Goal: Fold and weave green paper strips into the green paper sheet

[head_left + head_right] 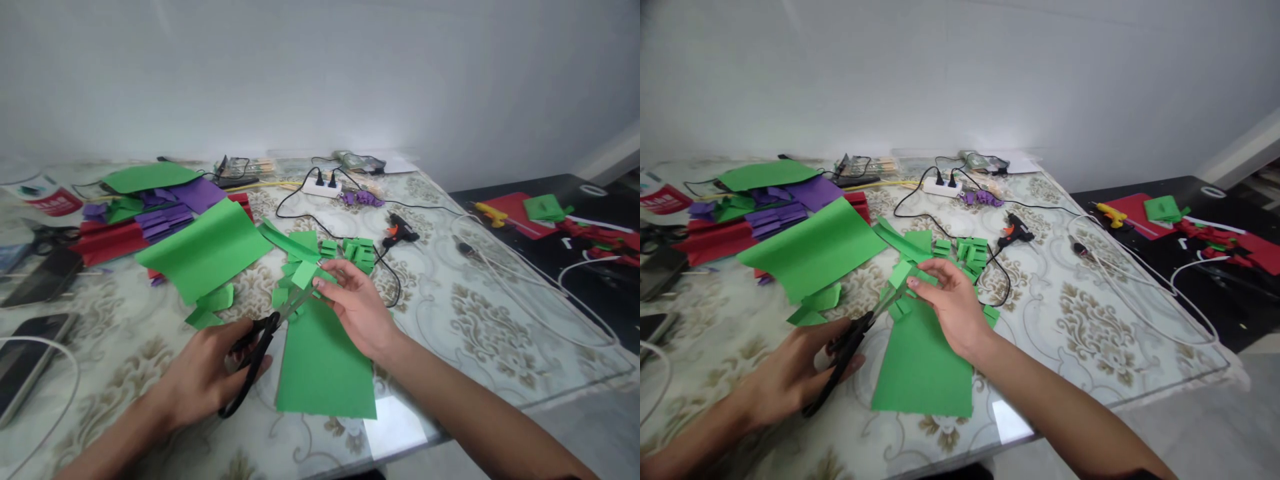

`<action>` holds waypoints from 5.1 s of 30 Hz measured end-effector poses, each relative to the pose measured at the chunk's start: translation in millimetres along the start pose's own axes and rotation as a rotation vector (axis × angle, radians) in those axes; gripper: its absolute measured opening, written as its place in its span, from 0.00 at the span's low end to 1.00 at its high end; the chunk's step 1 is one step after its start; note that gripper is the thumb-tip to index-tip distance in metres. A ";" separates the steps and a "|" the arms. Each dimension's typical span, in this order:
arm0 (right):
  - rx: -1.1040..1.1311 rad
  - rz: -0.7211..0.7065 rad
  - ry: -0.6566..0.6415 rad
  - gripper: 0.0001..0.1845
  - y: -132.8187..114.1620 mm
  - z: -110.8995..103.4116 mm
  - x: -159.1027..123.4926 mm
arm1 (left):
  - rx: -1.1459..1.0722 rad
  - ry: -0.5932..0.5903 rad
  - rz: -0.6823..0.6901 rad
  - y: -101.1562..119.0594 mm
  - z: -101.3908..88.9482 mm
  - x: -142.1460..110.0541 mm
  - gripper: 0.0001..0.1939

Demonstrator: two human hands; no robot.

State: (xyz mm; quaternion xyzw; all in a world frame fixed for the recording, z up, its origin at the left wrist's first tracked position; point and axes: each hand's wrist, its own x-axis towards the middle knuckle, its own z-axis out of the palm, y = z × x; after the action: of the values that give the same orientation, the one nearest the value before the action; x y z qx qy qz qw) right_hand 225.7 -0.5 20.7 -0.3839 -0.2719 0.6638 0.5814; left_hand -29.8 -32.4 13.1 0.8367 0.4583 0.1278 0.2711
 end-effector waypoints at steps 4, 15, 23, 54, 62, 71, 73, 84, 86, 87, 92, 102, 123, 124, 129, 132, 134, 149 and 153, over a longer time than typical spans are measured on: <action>-0.069 -0.008 0.006 0.21 4.8 1.8 -3.1 | 0.009 0.006 0.010 -0.4 3.2 -0.4 0.16; -0.086 -0.010 -0.061 0.19 13.9 0.5 -4.4 | -0.017 0.020 0.013 2.0 4.9 1.2 0.16; -0.113 -0.066 -0.089 0.18 14.4 -0.3 -5.2 | -0.063 -0.008 0.006 2.7 4.2 -0.3 0.15; -0.206 -0.121 -0.088 0.15 9.8 0.7 -8.7 | -0.028 -0.017 0.016 5.0 2.5 1.6 0.15; -0.217 -0.115 -0.068 0.14 10.4 1.0 -8.6 | -0.035 -0.006 0.017 4.4 2.7 2.2 0.16; -0.229 -0.113 -0.059 0.14 11.2 0.0 -8.9 | -0.068 0.009 -0.002 5.9 2.1 2.6 0.13; -0.219 -0.112 -0.059 0.14 11.7 -0.4 -8.7 | -0.062 0.007 -0.004 3.6 3.5 1.8 0.13; -0.190 -0.102 -0.058 0.14 11.9 -0.3 -8.3 | -0.025 0.023 0.040 2.2 1.8 1.2 0.13; -0.184 -0.097 -0.061 0.14 11.9 -0.2 -8.4 | -0.030 0.021 0.030 1.2 2.7 0.6 0.13; -0.182 -0.096 -0.062 0.14 12.1 -0.3 -8.4 | -0.032 0.018 0.029 0.8 3.2 0.3 0.13; -0.178 -0.086 -0.057 0.14 12.7 -1.4 -7.7 | -0.032 0.034 0.048 1.0 3.3 0.4 0.13; -0.188 -0.086 -0.058 0.14 11.7 -0.8 -7.5 | -0.004 0.060 0.058 3.8 2.6 1.8 0.12; -0.215 -0.067 -0.025 0.15 9.3 -0.1 -7.8 | 0.012 0.095 0.062 -0.8 5.1 1.3 0.10; -0.216 -0.065 -0.025 0.15 9.5 -0.2 -7.8 | 0.009 0.089 0.057 -0.5 5.0 1.4 0.10; -0.223 -0.073 -0.022 0.15 10.2 -0.2 -7.7 | -0.006 0.080 0.037 -0.1 4.7 1.4 0.11; -0.220 -0.064 -0.016 0.15 9.6 0.2 -7.2 | -0.001 0.066 0.019 -2.7 6.4 0.6 0.11; -0.222 -0.058 -0.012 0.15 9.1 0.3 -7.0 | -0.003 0.056 0.007 -5.0 8.2 -0.1 0.10; -0.170 0.143 -0.040 0.20 9.9 -1.3 -3.4 | 0.115 0.244 -0.225 -16.4 5.8 4.9 0.18; -0.246 0.176 -0.076 0.21 13.5 -3.9 -3.8 | 0.213 0.380 -0.297 -30.6 0.9 9.2 0.15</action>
State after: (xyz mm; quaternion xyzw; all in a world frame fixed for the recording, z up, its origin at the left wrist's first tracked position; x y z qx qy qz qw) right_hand 221.4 -6.9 8.4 -0.4491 -0.3381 0.6880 0.4589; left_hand -45.8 -11.8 -5.5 0.7452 0.6297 0.1922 0.1062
